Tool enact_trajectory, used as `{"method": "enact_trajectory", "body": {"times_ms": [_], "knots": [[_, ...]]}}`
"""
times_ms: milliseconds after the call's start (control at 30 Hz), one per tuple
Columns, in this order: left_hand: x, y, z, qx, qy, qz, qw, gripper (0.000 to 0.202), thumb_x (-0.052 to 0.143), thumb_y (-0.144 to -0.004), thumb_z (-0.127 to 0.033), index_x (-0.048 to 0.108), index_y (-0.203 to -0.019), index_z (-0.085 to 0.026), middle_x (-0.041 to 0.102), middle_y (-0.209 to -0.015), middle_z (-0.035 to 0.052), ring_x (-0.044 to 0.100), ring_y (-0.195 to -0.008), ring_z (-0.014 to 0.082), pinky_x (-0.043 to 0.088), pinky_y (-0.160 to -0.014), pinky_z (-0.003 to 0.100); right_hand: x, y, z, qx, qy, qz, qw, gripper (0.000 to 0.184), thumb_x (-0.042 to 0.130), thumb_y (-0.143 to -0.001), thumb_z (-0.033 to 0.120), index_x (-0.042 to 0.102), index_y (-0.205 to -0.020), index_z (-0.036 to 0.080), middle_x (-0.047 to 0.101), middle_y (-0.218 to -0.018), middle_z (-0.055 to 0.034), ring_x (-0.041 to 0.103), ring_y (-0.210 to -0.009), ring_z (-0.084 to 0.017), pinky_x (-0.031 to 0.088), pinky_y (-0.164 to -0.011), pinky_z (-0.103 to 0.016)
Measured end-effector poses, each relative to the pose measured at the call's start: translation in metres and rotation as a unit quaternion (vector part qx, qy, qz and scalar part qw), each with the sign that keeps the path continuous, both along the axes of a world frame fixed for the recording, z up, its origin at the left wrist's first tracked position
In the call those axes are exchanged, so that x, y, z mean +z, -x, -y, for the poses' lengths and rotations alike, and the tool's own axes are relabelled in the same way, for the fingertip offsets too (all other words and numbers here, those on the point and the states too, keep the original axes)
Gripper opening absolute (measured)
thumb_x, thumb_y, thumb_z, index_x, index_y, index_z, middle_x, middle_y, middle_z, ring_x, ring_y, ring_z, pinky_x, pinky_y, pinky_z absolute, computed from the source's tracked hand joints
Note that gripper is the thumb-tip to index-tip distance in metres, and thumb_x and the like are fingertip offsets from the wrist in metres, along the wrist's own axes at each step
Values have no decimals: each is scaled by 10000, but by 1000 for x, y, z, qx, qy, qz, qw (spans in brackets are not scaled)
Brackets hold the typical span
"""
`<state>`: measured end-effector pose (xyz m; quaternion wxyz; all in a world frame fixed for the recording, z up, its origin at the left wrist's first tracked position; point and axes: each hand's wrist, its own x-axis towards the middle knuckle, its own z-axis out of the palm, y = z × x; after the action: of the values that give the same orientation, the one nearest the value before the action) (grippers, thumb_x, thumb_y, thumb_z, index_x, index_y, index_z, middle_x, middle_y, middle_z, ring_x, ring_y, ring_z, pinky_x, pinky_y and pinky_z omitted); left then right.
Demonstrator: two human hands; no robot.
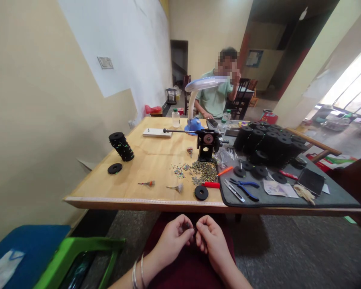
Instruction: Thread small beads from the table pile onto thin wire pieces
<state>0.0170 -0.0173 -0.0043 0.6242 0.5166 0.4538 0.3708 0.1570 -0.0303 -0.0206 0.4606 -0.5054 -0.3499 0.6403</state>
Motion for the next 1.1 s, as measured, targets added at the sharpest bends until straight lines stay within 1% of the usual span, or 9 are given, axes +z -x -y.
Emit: {"method": "enact_trajectory", "body": {"times_ms": [167, 300, 467, 567, 667, 800, 900, 1000, 1100], "knots": [[0, 0, -1, -8, 26, 30, 999, 120, 609, -694, -167, 508, -757, -162, 574, -586, -35, 542, -515, 101, 456, -517, 224, -3, -1, -1, 1, -6, -19, 1000, 449, 653, -695, 592, 443, -720, 196, 493, -376, 93, 290, -295, -23, 167, -328, -135], [2, -1, -1, -17, 30, 14, 999, 66, 552, -673, -132, 509, -715, -158, 573, -538, -30, 532, -484, 96, 438, -497, 216, -4, 0, -1, 1, -23, -4, 1000, 449, 640, -709, 597, 439, -714, 196, 468, -371, 103, 280, -313, -26, 184, -347, -142], [-1, -2, -1, -9, 21, -8, 1000, 57, 513, -655, -129, 499, -697, -164, 553, -513, -35, 520, -471, 102, 419, -481, 216, -5, 1, 0, -4, -41, 25, 999, 445, 617, -725, 606, 435, -718, 200, 452, -381, 107, 293, -328, -37, 200, -362, -157], [-3, -1, -2, -8, 7, -18, 1000, 44, 503, -666, -144, 501, -704, -167, 517, -504, -49, 487, -458, 102, 395, -469, 219, -5, 1, 1, -3, -52, 32, 998, 447, 607, -729, 611, 426, -714, 202, 440, -389, 110, 293, -339, -40, 201, -371, -163], [-3, 0, -2, -2, -30, -59, 998, 11, 519, -690, -167, 524, -681, -162, 484, -534, -52, 443, -482, 98, 367, -486, 221, -4, 1, 1, 4, -59, 36, 998, 434, 600, -741, 599, 430, -717, 201, 433, -397, 109, 293, -350, -44, 198, -380, -171], [-1, 1, -1, 11, -80, -118, 990, 70, 544, -713, -181, 568, -657, -146, 518, -598, -22, 441, -582, 117, 365, -571, 236, -3, 1, 0, 24, -68, 34, 997, 429, 606, -740, 590, 438, -697, 197, 425, -415, 104, 297, -374, -50, 202, -397, -181], [1, 2, -1, 14, -82, -140, 987, 96, 562, -726, -204, 607, -673, -136, 530, -589, -17, 422, -572, 118, 344, -562, 238, -3, 0, -2, 32, -68, 31, 997, 424, 611, -736, 584, 439, -696, 199, 415, -430, 104, 292, -389, -54, 205, -406, -188], [4, 4, -2, 12, -76, -133, 988, 128, 585, -737, -242, 636, -699, -131, 505, -563, -27, 405, -550, 112, 332, -547, 234, -2, -2, -2, 50, -57, 30, 997, 378, 621, -739, 538, 467, -738, 193, 396, -450, 108, 284, -406, -59, 203, -417, -195], [7, 7, -5, 12, -50, -80, 995, 169, 597, -742, -283, 634, -815, -136, 472, -568, -47, 404, -525, 103, 342, -521, 220, 3, -2, -1, 85, -59, 64, 993, 271, 620, -747, 414, 497, -705, 176, 358, -470, 106, 265, -430, -58, 197, -431, -201]]}}
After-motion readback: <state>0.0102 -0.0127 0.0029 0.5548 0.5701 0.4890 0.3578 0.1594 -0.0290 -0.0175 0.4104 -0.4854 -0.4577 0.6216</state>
